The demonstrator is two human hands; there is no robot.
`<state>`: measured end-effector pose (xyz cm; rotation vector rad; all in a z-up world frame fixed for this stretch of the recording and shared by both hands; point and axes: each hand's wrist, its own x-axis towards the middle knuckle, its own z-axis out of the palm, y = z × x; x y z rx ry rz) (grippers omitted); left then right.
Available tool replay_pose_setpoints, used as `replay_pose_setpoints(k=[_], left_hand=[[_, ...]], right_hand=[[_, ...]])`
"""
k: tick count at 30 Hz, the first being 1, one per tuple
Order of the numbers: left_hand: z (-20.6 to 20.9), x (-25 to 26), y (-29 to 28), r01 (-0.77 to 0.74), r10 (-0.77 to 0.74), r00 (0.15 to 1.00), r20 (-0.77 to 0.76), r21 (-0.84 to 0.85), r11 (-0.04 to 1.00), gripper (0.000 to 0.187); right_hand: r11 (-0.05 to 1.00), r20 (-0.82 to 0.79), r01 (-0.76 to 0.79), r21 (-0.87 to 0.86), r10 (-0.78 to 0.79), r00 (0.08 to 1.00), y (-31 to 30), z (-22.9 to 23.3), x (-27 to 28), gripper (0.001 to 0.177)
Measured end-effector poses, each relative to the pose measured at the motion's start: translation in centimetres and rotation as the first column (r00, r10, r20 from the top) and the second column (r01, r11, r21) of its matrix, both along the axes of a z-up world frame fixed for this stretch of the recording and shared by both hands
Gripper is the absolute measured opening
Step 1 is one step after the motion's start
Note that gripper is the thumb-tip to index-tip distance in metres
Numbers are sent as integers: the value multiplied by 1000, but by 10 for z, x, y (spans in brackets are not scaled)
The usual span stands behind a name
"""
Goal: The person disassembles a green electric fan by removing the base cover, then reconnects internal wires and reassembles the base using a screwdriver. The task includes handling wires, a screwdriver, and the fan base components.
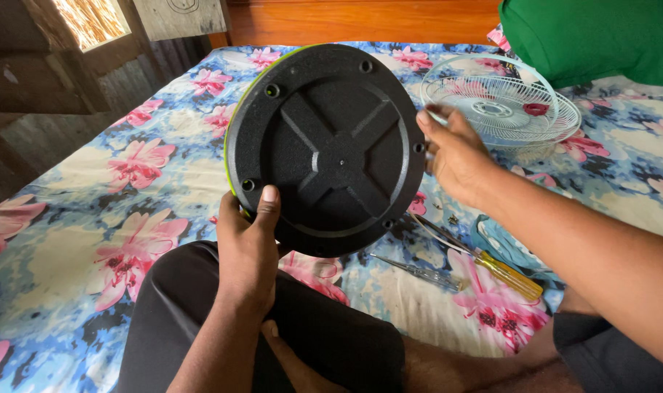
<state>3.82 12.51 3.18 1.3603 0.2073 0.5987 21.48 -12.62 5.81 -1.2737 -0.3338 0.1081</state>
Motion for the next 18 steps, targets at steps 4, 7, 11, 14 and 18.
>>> replay_pose_setpoints(k=[4, 7, 11, 14, 18], left_hand=[[1, 0, 0, 24, -23, 1000, 16, -90, 996, 38], [-4, 0, 2, -19, 19, 1000, -22, -15, 1000, 41], [-12, 6, -1, -181, 176, 983, 43, 202, 963, 45], [-12, 6, 1, -292, 297, 955, 18, 248, 924, 49], [-2, 8, 2, -408, 409, 911, 57, 274, 871, 57]], right_hand=[[974, -160, -203, 103, 217, 963, 5, -12, -10, 50], [962, -75, -229, 150, 242, 967, 8, -18, -8, 44], [972, 18, -150, 183, 149, 989, 15, -29, -4, 38], [946, 91, -167, 277, 147, 985, 27, -43, -10, 41], [941, -51, -48, 335, 69, 996, 37, -55, -27, 47]])
